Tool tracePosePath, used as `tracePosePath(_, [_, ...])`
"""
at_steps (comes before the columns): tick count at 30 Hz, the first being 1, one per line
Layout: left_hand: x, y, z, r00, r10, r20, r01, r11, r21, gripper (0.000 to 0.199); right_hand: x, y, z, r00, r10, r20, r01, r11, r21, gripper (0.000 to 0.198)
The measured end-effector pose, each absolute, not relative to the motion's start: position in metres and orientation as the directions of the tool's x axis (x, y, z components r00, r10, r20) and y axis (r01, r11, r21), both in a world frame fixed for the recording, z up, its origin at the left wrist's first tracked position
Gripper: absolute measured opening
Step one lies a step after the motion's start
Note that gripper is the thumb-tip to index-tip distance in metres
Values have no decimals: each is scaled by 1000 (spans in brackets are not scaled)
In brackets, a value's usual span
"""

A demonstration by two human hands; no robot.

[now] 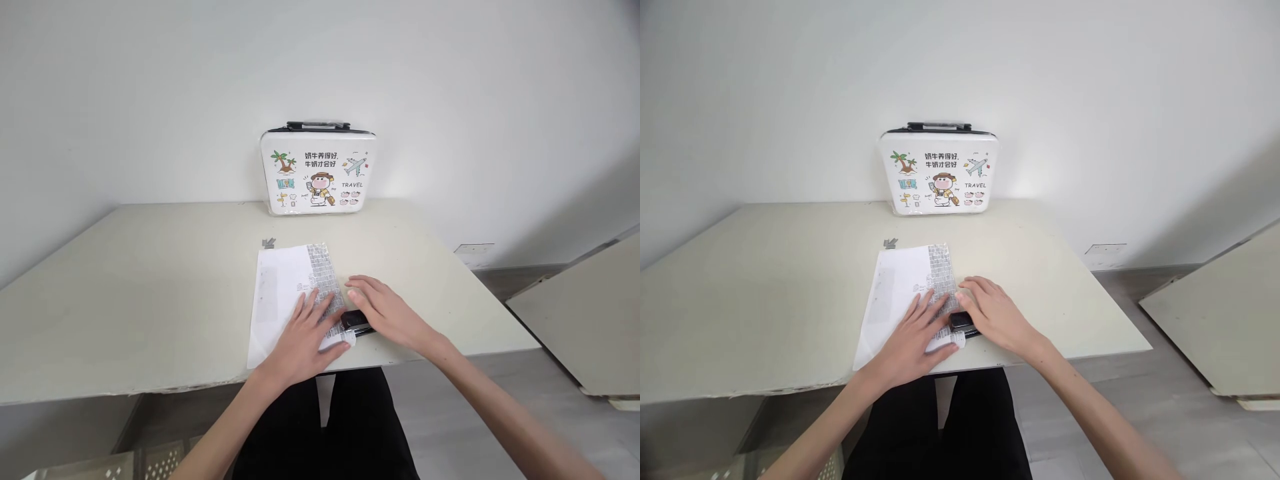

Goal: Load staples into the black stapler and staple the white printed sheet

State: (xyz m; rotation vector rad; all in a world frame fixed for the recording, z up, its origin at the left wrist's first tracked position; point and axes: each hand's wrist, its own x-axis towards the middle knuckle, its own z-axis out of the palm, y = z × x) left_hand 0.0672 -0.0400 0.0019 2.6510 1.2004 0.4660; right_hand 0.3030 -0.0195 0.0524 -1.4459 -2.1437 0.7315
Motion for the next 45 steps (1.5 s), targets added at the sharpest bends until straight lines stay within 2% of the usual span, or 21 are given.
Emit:
tracePosePath(4, [70,-38,2,621,759,195,696,-649,307,69,285,-21,56,-414,903,117,737,408,-539,58])
tracePosePath(13, [77,-32,1,629,750,204,682,-659,319,76,273,-23,65,-364,931,13,749,302,-590,64])
tracePosePath(28, [78,-28,-2,616,766,184,686,-637,352,77,270,-22,61,-394,919,1,785,337,-520,54])
tracePosePath(37, [78,-28,-4,617,755,223,671,-653,352,80,268,-21,61,-415,909,26,793,376,-480,52])
tracePosePath(45, [78,-28,0,610,768,195,684,-635,360,80,268,-21,61,-417,909,16,785,369,-498,52])
